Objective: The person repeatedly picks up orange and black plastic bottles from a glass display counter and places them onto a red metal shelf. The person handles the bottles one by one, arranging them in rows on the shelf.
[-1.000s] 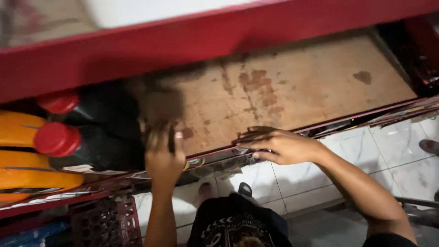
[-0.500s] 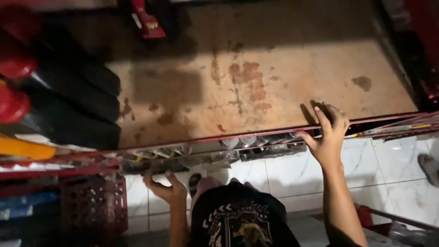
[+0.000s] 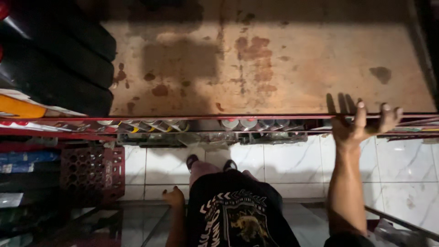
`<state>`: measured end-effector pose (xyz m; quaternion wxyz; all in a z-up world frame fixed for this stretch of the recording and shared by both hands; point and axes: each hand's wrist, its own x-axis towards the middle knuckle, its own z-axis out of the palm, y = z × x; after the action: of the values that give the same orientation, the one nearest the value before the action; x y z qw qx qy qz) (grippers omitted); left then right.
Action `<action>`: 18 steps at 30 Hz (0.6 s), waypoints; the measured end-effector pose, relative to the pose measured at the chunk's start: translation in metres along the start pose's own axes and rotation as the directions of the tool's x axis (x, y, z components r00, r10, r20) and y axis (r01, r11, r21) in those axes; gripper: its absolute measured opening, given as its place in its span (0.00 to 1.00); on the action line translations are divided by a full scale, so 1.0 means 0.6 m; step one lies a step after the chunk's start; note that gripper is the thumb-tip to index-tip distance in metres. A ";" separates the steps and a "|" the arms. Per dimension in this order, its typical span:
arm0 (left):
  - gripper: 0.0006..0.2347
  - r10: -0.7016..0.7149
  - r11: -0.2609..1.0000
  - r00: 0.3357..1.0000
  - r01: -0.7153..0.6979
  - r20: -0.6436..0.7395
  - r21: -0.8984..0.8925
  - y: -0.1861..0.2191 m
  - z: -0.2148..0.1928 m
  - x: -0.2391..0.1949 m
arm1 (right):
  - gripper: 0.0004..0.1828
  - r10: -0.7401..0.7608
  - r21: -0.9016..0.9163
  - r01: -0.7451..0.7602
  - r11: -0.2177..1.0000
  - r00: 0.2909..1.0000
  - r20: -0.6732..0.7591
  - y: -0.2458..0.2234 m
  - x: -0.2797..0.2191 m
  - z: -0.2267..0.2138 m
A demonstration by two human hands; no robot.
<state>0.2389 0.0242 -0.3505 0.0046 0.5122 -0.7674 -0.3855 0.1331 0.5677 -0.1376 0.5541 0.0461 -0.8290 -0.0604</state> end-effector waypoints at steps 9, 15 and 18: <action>0.28 -0.151 0.980 0.984 0.136 0.099 0.147 0.013 -0.111 0.018 | 0.41 0.315 0.201 -0.326 0.924 0.945 0.083 -0.003 -0.108 -0.036; 0.28 -0.203 0.974 0.973 0.188 0.112 0.128 -0.017 -0.117 0.135 | 0.32 0.447 -0.069 -0.478 0.875 0.856 -0.260 -0.085 -0.114 -0.083; 0.28 -0.212 0.970 0.964 0.188 0.161 0.152 -0.021 -0.130 0.183 | 0.34 0.547 0.114 -0.536 0.836 0.830 -0.110 -0.199 -0.143 -0.066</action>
<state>0.2279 -0.1103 -0.3457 -0.1373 0.5503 -0.7334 -0.3748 0.2036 0.4604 -0.2192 0.6022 -0.1650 -0.7693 0.1352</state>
